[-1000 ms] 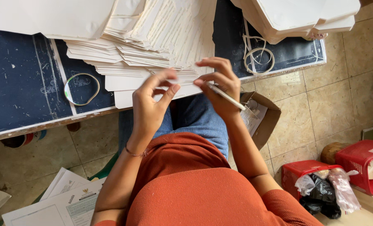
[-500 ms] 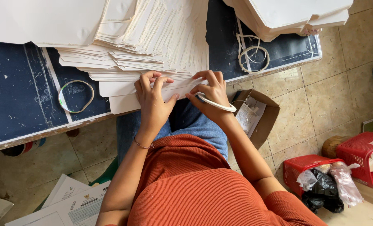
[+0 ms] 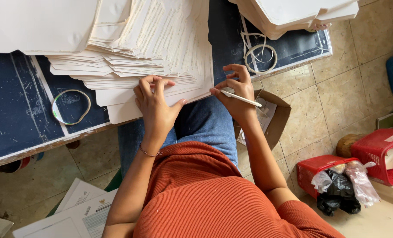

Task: The person sits and handles a stack of papers, repeatedly picking up individual sheets and placing them into a larger stack. They also handle a roll of white tape, unrolling a length and placing it on the table before returning to the papers.

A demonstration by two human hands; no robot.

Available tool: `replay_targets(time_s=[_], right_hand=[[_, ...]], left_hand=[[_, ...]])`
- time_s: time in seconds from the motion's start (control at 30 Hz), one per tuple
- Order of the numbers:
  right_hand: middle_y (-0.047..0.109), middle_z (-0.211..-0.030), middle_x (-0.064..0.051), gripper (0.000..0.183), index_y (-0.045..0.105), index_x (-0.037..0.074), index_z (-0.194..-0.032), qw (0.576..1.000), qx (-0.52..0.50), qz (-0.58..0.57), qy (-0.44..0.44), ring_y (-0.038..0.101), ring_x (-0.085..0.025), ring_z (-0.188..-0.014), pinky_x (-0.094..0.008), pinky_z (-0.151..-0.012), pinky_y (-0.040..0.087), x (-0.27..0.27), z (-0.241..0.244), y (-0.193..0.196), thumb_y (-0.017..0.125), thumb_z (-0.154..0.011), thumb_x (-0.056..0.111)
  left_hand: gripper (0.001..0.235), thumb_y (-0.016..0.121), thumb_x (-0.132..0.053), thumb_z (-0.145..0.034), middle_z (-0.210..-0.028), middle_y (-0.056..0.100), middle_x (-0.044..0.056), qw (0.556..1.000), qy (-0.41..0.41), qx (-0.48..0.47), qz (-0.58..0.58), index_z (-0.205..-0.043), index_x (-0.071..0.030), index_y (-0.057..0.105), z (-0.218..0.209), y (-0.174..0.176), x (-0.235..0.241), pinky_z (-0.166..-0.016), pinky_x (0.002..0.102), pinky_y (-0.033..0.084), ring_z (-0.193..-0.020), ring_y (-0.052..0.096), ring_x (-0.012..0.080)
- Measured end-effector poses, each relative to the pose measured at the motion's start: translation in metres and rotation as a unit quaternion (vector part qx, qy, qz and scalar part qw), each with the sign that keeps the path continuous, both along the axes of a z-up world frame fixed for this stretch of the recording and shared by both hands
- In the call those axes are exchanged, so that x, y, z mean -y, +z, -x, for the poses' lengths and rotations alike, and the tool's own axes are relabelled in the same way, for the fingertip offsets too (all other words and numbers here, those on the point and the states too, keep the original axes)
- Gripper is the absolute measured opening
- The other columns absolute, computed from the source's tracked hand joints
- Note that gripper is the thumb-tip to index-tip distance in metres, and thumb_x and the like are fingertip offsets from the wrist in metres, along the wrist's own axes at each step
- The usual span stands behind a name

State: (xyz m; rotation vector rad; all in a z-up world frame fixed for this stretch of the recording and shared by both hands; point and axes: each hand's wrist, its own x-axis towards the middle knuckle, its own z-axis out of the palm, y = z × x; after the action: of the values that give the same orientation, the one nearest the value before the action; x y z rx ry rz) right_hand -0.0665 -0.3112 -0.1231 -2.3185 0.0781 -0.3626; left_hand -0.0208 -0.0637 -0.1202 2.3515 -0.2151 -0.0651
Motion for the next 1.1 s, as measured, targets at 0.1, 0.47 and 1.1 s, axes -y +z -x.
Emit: replay_targets(time_s=[0.1, 0.47, 1.1], right_hand=[[0.064, -0.135, -0.009, 0.014, 0.084, 0.013, -0.088, 1.0, -0.019, 0.003, -0.019, 0.066, -0.031, -0.111, -0.041, -0.095, 0.059, 0.002, 0.002, -0.008, 0.096, -0.085, 0.02], [0.06, -0.132, -0.012, 0.015, 0.077, 0.007, -0.088, 0.999, 0.026, 0.019, 0.008, 0.064, -0.033, -0.109, -0.042, -0.09, 0.059, -0.011, -0.003, 0.012, 0.092, -0.087, 0.012], [0.058, -0.14, -0.017, 0.011, 0.08, 0.006, -0.098, 0.998, 0.037, -0.005, 0.048, 0.069, -0.04, -0.108, -0.048, -0.093, 0.059, -0.004, -0.018, -0.009, 0.086, -0.09, 0.007]], left_hand=[[0.063, 0.103, -0.025, -0.067, -0.133, 0.043, 0.002, 1.0, 0.0, 0.004, -0.006, -0.115, -0.021, 0.062, 0.0, -0.002, 0.001, -0.098, 0.054, 0.045, -0.122, 0.045, 0.0355], [0.077, 0.104, -0.03, -0.065, -0.132, 0.043, 0.006, 0.995, -0.062, 0.078, -0.011, -0.123, -0.019, 0.056, 0.009, 0.006, 0.052, -0.091, 0.053, 0.05, -0.119, 0.049, 0.0366], [0.061, 0.094, -0.022, -0.083, -0.133, 0.041, 0.004, 0.986, -0.139, 0.087, -0.01, -0.133, -0.02, 0.06, -0.034, 0.009, 0.029, -0.093, 0.056, 0.047, -0.123, 0.046, 0.0332]])
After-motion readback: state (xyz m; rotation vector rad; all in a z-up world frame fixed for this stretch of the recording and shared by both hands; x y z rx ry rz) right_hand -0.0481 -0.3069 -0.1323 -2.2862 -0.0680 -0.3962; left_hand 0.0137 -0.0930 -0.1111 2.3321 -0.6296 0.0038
